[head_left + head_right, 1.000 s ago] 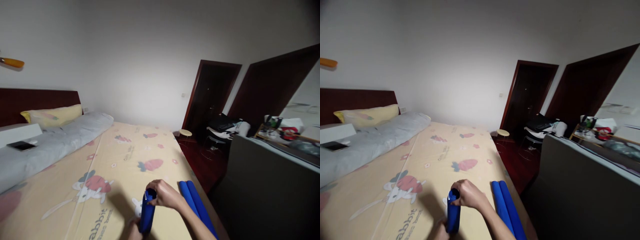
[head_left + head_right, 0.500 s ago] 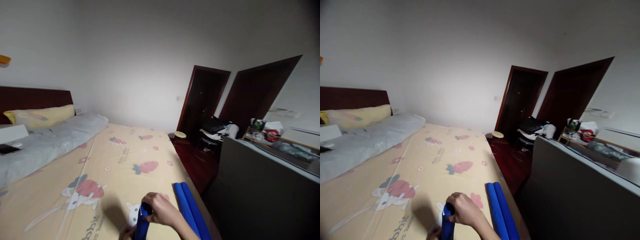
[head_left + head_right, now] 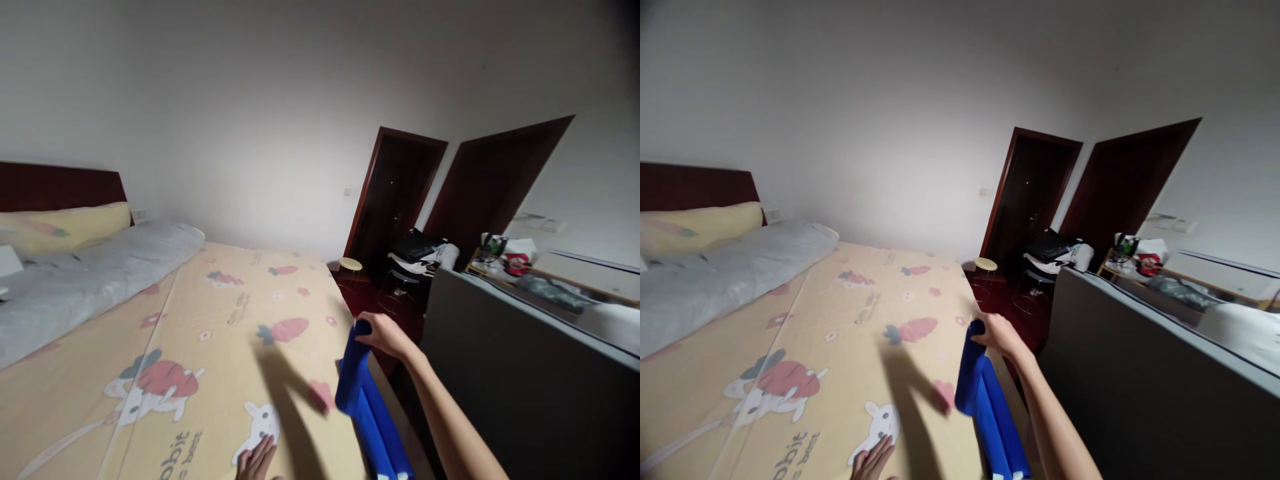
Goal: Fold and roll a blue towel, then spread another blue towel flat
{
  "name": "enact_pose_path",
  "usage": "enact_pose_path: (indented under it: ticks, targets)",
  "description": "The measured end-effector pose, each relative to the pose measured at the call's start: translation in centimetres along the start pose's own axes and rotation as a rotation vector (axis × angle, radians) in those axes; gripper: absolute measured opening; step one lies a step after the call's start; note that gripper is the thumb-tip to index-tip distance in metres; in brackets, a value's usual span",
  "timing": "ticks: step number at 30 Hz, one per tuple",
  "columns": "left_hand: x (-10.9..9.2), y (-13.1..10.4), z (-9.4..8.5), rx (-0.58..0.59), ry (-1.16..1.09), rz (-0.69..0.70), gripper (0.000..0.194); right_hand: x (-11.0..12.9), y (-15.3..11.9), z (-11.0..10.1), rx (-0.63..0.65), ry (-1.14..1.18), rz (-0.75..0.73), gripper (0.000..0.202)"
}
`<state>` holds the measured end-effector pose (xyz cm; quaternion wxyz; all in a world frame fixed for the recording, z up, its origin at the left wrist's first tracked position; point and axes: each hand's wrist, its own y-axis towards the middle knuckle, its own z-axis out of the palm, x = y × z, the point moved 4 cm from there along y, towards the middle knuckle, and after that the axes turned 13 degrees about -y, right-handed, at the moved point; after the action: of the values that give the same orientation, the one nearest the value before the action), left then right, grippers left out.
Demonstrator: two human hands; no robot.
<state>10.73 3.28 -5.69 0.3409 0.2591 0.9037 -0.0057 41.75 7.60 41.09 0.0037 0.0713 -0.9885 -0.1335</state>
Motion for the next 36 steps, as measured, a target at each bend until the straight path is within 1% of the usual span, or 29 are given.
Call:
enact_pose_path:
  ticks: [2, 3, 4, 5, 6, 7, 9, 11, 12, 13, 14, 15, 16, 18, 20, 23, 25, 27, 29, 32, 34, 36]
  targets:
    - [-0.2, -0.1, -0.2, -0.112, 0.072, 0.14, 0.053, -2.9, 0.2, -0.3, -0.082, -0.036, 0.101, 0.027]
    - [-0.5, -0.2, -0.4, -0.178, 0.115, 0.211, 0.051, -4.1, -0.2, -0.1, -0.128, -0.051, 0.16, 0.028]
    - [-0.8, -0.4, -0.7, -0.241, 0.157, 0.278, 0.05, -5.2, -0.8, 0.6, -0.181, -0.06, 0.231, 0.029]
    - [-1.2, -0.5, -0.9, -0.297, 0.196, 0.334, 0.05, -6.2, -1.9, 1.7, -0.236, -0.062, 0.311, 0.03]
    - [-1.5, -0.6, -1.2, -0.344, 0.231, 0.374, 0.051, -7.0, -3.3, 3.4, -0.295, -0.053, 0.399, 0.032]
    - [-1.9, -0.7, -1.4, -0.38, 0.26, 0.398, 0.051, -7.6, -5.2, 5.7, -0.346, -0.034, 0.49, 0.034]
    - [-2.5, -0.8, -1.8, -0.42, 0.305, 0.419, 0.052, -8.1, -9.5, 11.6, -0.385, 0.04, 0.63, 0.038]
    - [-3.0, -0.9, -2.1, -0.431, 0.333, 0.427, 0.051, -8.0, -14.1, 18.4, -0.334, 0.135, 0.745, 0.041]
    - [-3.2, -0.9, -2.3, -0.432, 0.34, 0.43, 0.051, -7.8, -16.4, 21.5, -0.288, 0.172, 0.823, 0.042]
    - [-3.4, -1.0, -2.4, -0.433, 0.344, 0.431, 0.051, -7.5, -18.3, 24.4, -0.213, 0.21, 0.866, 0.044]
    - [-3.5, -1.0, -2.5, -0.431, 0.346, 0.432, 0.052, -7.2, -20.0, 26.6, -0.173, 0.239, 0.885, 0.046]
    - [-3.6, -1.1, -2.6, -0.428, 0.347, 0.431, 0.052, -7.0, -21.3, 28.1, -0.17, 0.256, 0.908, 0.05]
    - [-3.7, -1.1, -2.8, -0.423, 0.347, 0.429, 0.052, -6.9, -22.2, 29.2, -0.171, 0.268, 0.92, 0.053]
    - [-3.9, -1.3, -3.0, -0.409, 0.342, 0.425, 0.053, -6.7, -23.2, 29.9, -0.201, 0.256, 0.929, 0.057]
    - [-4.1, -1.4, -3.3, -0.403, 0.327, 0.419, 0.054, -6.5, -23.4, 29.9, -0.189, 0.166, 0.901, 0.056]
    - [-4.3, -1.5, -3.5, -0.405, 0.32, 0.417, 0.053, -5.9, -23.4, 30.1, -0.072, -0.059, 0.839, 0.046]
    - [-4.3, -1.4, -3.5, -0.4, 0.335, 0.426, 0.053, -5.5, -23.5, 30.3, 0.007, -0.187, 0.842, 0.041]
    - [-4.1, -1.3, -3.4, -0.397, 0.352, 0.428, 0.054, -5.2, -23.1, 29.9, 0.029, -0.272, 0.858, 0.041]
    - [-4.0, -1.2, -3.2, -0.396, 0.359, 0.422, 0.056, -4.8, -22.1, 29.0, 0.012, -0.304, 0.853, 0.046]
    - [-3.8, -1.1, -3.1, -0.393, 0.365, 0.414, 0.058, -4.6, -19.9, 27.8, -0.006, -0.287, 0.811, 0.056]
    - [-3.7, -1.2, -3.1, -0.392, 0.371, 0.42, 0.06, -4.7, -18.9, 27.9, 0.021, -0.281, 0.799, 0.067]
    - [-3.6, -1.2, -3.1, -0.394, 0.376, 0.433, 0.061, -4.9, -18.6, 29.1, 0.122, -0.236, 0.828, 0.084]
